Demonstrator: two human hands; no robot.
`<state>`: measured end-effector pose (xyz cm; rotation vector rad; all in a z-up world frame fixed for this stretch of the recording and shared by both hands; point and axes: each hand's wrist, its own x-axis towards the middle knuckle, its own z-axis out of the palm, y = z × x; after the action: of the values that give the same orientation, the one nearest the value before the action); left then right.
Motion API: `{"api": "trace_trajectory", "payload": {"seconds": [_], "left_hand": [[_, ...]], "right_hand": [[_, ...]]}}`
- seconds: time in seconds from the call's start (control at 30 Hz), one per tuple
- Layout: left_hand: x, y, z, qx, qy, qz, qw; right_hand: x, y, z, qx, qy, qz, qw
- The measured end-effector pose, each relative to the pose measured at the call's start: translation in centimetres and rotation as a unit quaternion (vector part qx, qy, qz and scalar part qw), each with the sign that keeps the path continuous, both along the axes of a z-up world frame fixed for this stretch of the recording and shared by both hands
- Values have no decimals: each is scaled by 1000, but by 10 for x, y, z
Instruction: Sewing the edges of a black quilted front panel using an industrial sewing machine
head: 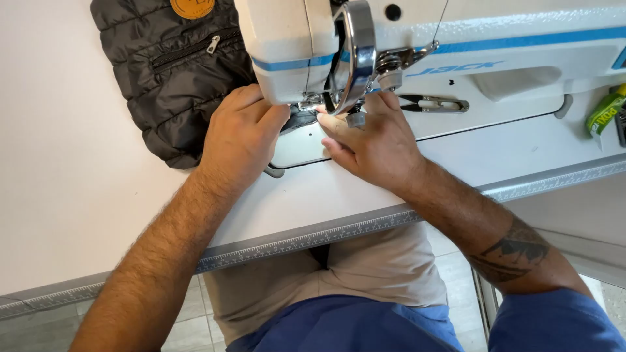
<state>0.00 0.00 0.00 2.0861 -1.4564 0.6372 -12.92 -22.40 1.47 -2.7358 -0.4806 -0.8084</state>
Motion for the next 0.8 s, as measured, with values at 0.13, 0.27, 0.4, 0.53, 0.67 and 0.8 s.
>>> {"api": "trace_trajectory", "payload": {"seconds": [0.13,0.27,0.4,0.53,0.67,0.8], "left_hand": [[-4,7,11,-5,-13,-3,1000],[-7,35,59,-55,-59,-24,996],[4,113,77,-44,-27,42,998],[0,167,76,-15,63,105,992],[-13,178,76,78,174,147,971],[-38,172,91,148,155,191,958]], "right_hand": [[-3,2,10,-2,-7,0,1000],[0,3,20,20,-34,19,999],[-3,10,29,17,-61,29,998],[-11,17,29,-18,-56,18,998],[-16,25,32,-19,-53,15,998],[-17,21,32,-10,-61,14,998]]}}
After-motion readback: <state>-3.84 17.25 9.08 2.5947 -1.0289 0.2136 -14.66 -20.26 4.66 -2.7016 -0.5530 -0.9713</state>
